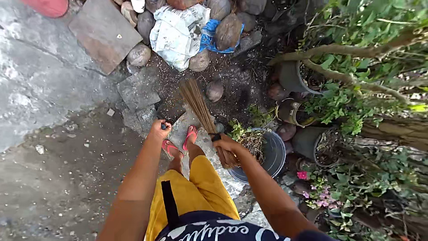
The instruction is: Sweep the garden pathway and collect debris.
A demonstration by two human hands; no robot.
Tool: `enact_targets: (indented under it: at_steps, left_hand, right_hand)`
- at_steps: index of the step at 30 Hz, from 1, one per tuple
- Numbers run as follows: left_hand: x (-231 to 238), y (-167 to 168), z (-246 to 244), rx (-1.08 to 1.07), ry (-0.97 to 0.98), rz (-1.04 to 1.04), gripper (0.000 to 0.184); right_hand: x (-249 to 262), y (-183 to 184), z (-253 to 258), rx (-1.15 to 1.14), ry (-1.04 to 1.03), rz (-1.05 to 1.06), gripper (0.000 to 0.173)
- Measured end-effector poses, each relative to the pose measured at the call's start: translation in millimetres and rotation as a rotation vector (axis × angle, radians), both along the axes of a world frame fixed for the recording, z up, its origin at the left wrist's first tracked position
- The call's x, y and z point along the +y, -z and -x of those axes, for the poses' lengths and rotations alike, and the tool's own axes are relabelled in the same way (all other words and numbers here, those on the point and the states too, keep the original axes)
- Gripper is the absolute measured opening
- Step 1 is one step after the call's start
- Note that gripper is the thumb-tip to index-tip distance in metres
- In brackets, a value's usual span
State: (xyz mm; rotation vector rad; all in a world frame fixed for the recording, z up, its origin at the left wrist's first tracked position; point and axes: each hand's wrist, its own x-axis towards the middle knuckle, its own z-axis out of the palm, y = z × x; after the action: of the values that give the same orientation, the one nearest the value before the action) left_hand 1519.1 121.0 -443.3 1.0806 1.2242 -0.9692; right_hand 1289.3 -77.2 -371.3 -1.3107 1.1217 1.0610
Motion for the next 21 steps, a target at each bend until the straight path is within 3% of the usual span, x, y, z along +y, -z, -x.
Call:
enact_targets:
  at_steps: [2, 4, 8, 10, 12, 14, 17, 21]
  left_hand:
    - [6.7, -2.7, 6.8, 0.004, -0.017, 0.009, 0.003]
    - [7.9, -8.3, 8.8, 0.016, -0.071, 0.021, 0.005]
    - [17.0, -19.0, 36.8, 0.044, -0.268, 0.058, 0.009]
    - [13.6, -27.1, 54.4, 0.045, -0.415, 0.038, 0.009]
    - [10.7, -30.4, 71.8, 0.050, -0.568, 0.014, 0.008]
    - [7.6, -24.7, 83.3, 0.050, -0.681, -0.013, 0.004]
    - [7.5, -6.7, 88.6, 0.017, -0.703, -0.061, 0.004]
    - [10.5, -3.6, 63.1, 0.022, -0.631, -0.036, 0.002]
  right_hand:
    - [8.5, 37.8, -5.5, 0.008, -0.078, -0.065, 0.057]
    - [3.1, 36.1, -15.4, 0.002, -0.238, -0.140, 0.047]
    - [-25.3, -41.4, -27.8, 0.088, -0.455, -0.014, 0.070]
    - [-40.5, -61.1, -43.7, 0.090, -0.501, 0.057, 0.071]
    - [-49.2, -46.8, -65.1, 0.065, -0.537, 0.120, 0.076]
    - [-48.2, -2.9, -86.5, 0.022, -0.556, 0.151, 0.083]
    - [-29.1, 52.3, -101.4, 0.036, -0.673, 0.083, 0.066]
    - [-45.6, 17.3, -97.9, 0.053, -0.812, -0.036, 0.051]
